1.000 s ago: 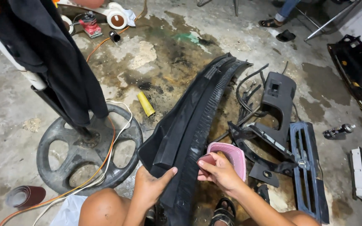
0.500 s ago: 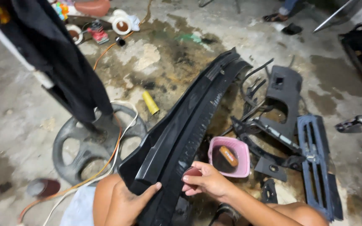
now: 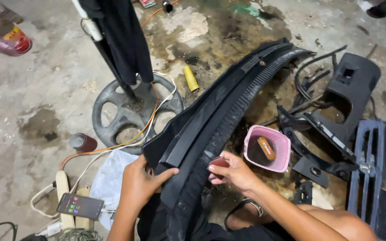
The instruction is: The person sits on the floor and sands a long black plastic car part using a sanding block. They hold the part with their left hand and rub the sanding block along the ridges and edges with their right hand.
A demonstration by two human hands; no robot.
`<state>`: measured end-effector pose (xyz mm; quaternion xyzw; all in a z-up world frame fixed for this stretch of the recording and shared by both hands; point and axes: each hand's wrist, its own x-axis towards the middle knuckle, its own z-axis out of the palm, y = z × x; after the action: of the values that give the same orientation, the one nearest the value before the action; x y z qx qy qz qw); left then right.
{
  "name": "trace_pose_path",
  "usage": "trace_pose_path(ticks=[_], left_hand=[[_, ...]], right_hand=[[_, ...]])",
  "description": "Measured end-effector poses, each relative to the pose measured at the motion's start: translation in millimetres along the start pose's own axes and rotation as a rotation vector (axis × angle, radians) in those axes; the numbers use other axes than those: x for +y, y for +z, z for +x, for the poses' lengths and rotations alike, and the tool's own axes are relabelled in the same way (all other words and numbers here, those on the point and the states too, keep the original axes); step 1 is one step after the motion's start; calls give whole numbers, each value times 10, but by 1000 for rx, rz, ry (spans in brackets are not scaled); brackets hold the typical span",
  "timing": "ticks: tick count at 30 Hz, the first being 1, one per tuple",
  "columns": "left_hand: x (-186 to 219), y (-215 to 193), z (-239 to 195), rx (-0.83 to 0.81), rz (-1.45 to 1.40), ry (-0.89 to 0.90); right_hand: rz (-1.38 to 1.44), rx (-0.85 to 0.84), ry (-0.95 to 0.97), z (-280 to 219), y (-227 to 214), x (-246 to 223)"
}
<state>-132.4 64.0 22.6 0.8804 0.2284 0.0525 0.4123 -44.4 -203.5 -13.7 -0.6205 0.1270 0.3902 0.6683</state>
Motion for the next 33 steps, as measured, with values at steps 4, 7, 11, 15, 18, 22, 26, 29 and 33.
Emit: trace_pose_path(ticks=[4, 7, 11, 15, 18, 22, 26, 29, 33], left_hand=[[106, -289, 131, -218, 254, -41], [478, -751, 180, -343, 445, -141], [738, -868, 356, -46, 437, 282], [1051, -226, 1042, -209, 296, 480], [1290, 221, 1509, -534, 577, 326], [1314, 685, 1939, -774, 435, 154], [1082, 993, 2115, -827, 127, 44], [1099, 899, 2083, -823, -141, -188], [816, 1223, 2312, -808, -359, -186]], right_hand=[[11, 18, 4, 11, 5, -92], [15, 24, 3, 5, -18, -141], [13, 27, -23, -37, -32, -236], [-12, 50, -34, 152, -14, -13], [-50, 69, -19, 138, 102, 10], [-35, 23, -32, 251, 72, 145], [-8, -50, -122, 254, 10, 247], [-8, -32, -99, 294, -40, 273], [33, 11, -87, 479, -135, 354]])
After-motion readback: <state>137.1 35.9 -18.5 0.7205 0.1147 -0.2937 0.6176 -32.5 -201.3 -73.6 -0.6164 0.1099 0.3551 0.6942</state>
